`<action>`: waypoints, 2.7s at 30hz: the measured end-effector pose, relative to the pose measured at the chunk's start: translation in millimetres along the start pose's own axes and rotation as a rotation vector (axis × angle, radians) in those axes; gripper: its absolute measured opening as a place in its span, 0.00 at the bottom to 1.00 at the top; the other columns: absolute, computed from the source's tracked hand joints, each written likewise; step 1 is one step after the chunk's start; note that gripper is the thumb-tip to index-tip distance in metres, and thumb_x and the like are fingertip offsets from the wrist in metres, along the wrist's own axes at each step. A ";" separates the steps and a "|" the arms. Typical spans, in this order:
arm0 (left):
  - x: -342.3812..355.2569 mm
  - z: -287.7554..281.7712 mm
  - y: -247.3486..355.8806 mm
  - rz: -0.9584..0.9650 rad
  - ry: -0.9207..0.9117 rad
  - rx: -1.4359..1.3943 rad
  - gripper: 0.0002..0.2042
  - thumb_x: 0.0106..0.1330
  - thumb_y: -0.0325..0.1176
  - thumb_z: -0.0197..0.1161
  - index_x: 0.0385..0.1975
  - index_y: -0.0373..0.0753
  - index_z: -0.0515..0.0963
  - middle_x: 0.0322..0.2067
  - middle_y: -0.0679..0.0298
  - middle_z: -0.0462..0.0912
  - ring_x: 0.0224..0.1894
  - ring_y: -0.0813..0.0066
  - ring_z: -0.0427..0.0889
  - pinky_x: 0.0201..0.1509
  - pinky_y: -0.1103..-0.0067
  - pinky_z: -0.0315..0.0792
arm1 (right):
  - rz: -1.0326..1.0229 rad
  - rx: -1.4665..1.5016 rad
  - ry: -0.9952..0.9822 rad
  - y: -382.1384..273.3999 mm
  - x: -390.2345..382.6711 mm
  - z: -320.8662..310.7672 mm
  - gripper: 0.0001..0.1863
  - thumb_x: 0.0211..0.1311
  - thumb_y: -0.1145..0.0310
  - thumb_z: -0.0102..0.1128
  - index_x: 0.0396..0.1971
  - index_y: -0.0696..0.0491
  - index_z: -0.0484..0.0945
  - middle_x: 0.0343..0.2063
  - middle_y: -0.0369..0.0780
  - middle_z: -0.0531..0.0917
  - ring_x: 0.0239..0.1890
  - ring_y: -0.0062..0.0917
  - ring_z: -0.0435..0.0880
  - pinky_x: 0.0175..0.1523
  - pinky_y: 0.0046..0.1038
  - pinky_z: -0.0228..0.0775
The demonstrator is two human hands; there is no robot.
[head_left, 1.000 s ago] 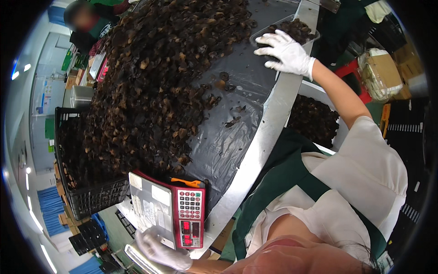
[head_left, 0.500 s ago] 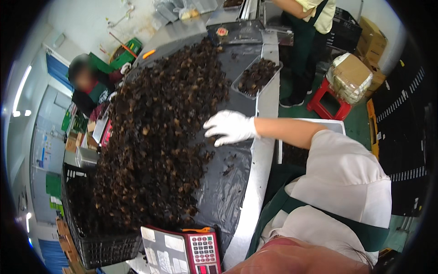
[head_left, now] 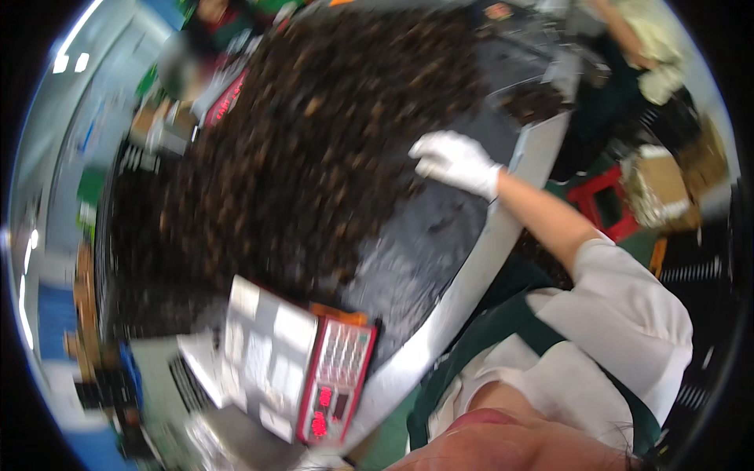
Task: The person weighs dried black fungus on a digital scale, adjusting the quantity by hand to reach a target weight. They then transfer the weighed portion into a clear plastic container and place it into a larger white bin. The process is repeated continuously with a large pile of fungus on the table.
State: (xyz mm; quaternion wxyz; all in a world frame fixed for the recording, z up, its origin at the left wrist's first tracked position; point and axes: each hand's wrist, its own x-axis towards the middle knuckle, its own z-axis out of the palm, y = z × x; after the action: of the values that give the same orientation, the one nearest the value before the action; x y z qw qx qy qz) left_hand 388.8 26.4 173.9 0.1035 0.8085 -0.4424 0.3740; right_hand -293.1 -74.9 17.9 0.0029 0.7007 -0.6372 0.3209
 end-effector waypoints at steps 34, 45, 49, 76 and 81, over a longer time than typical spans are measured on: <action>-250.2 -78.2 324.4 1.030 -0.514 -1.382 0.17 0.66 0.26 0.65 0.56 0.40 0.82 0.46 0.63 0.82 0.43 0.65 0.83 0.42 0.72 0.77 | -0.185 0.143 -0.146 -64.8 71.4 55.8 0.34 0.61 0.42 0.71 0.67 0.35 0.79 0.72 0.44 0.70 0.74 0.45 0.65 0.76 0.46 0.61; -252.2 -68.4 322.4 0.979 -0.581 -1.558 0.21 0.59 0.19 0.65 0.54 0.42 0.81 0.41 0.59 0.86 0.35 0.54 0.84 0.35 0.65 0.79 | -0.254 0.052 -0.110 -75.5 91.1 102.7 0.15 0.59 0.49 0.73 0.41 0.40 0.86 0.40 0.30 0.80 0.48 0.27 0.82 0.46 0.32 0.82; -254.6 -64.0 320.6 1.007 -0.606 -1.524 0.19 0.61 0.24 0.65 0.53 0.45 0.83 0.44 0.63 0.86 0.38 0.60 0.84 0.40 0.68 0.80 | -0.191 0.094 -0.002 -68.7 103.0 94.6 0.15 0.60 0.50 0.73 0.42 0.40 0.88 0.37 0.30 0.82 0.44 0.26 0.84 0.40 0.31 0.81; -123.7 -42.0 154.9 0.384 0.163 -0.897 0.24 0.61 0.16 0.67 0.59 0.38 0.82 0.48 0.52 0.84 0.50 0.54 0.84 0.55 0.64 0.79 | 0.257 0.962 -0.350 -94.1 164.1 54.3 0.30 0.67 0.43 0.69 0.57 0.53 0.85 0.50 0.37 0.89 0.50 0.27 0.86 0.57 0.34 0.77; -75.1 -41.9 113.6 0.124 -0.076 -0.745 0.26 0.78 0.46 0.59 0.69 0.37 0.74 0.63 0.40 0.75 0.65 0.46 0.76 0.66 0.62 0.76 | 0.374 1.286 -0.626 -116.7 160.4 39.6 0.27 0.69 0.41 0.67 0.54 0.46 0.87 0.42 0.29 0.90 0.34 0.10 0.81 0.34 0.18 0.69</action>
State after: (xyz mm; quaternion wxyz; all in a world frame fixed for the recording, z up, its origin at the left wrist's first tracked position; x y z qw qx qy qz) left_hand 252.5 28.5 132.3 0.3512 0.7002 -0.5999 0.1627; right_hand -173.9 -212.3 106.4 -0.6449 0.5025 -0.4032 0.4111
